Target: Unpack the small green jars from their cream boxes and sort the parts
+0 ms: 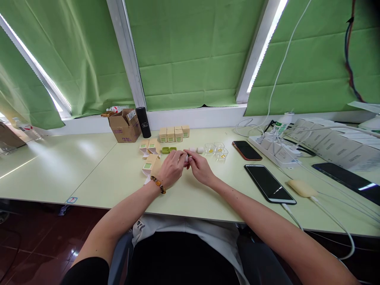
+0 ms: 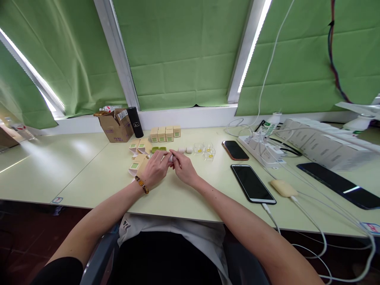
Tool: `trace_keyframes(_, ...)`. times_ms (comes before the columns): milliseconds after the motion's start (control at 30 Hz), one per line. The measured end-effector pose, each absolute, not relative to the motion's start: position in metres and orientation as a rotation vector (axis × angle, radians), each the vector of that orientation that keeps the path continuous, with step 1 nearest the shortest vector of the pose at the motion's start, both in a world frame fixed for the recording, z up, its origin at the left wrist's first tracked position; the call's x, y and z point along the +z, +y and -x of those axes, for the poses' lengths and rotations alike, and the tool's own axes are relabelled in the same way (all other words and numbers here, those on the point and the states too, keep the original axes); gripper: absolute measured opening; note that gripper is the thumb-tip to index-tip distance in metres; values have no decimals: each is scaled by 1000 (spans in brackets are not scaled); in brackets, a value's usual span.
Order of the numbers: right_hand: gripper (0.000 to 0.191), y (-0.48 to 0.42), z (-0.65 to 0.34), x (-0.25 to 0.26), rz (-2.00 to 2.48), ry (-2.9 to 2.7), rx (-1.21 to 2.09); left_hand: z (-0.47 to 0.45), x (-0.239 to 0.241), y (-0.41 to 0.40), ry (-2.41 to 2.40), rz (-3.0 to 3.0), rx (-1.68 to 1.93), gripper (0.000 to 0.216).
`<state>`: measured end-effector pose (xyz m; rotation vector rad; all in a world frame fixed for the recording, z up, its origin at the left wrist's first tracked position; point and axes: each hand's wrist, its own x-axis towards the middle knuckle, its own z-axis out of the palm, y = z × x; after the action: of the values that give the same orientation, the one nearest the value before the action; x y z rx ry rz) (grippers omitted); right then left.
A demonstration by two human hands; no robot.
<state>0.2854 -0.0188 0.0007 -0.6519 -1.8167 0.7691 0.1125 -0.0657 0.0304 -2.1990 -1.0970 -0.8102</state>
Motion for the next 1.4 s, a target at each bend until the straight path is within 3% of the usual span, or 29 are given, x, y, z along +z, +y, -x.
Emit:
trace_keyframes(367, 55, -26, -284, 8, 728, -1792, 733, -113, 24, -64, -1120, 2225, -901, 39)
trace_keyframes(733, 48, -26, -285, 13, 796, -1813, 843, -116, 27, -66, -1163, 2210, -832, 22)
trace_keyframes(1167, 47, -20, -286, 13, 785, -1834, 956, -120, 30, -67, -1221, 2233, -811, 18)
trace_keyframes(1267, 49, -19, -289, 15, 784, -1833, 968, -116, 29, -66, -1226, 2291, -897, 24)
trace_keyframes(1400, 52, -16, -290, 15, 662, -1676, 1176, -111, 27, -64, -1258, 2344, -1109, 51)
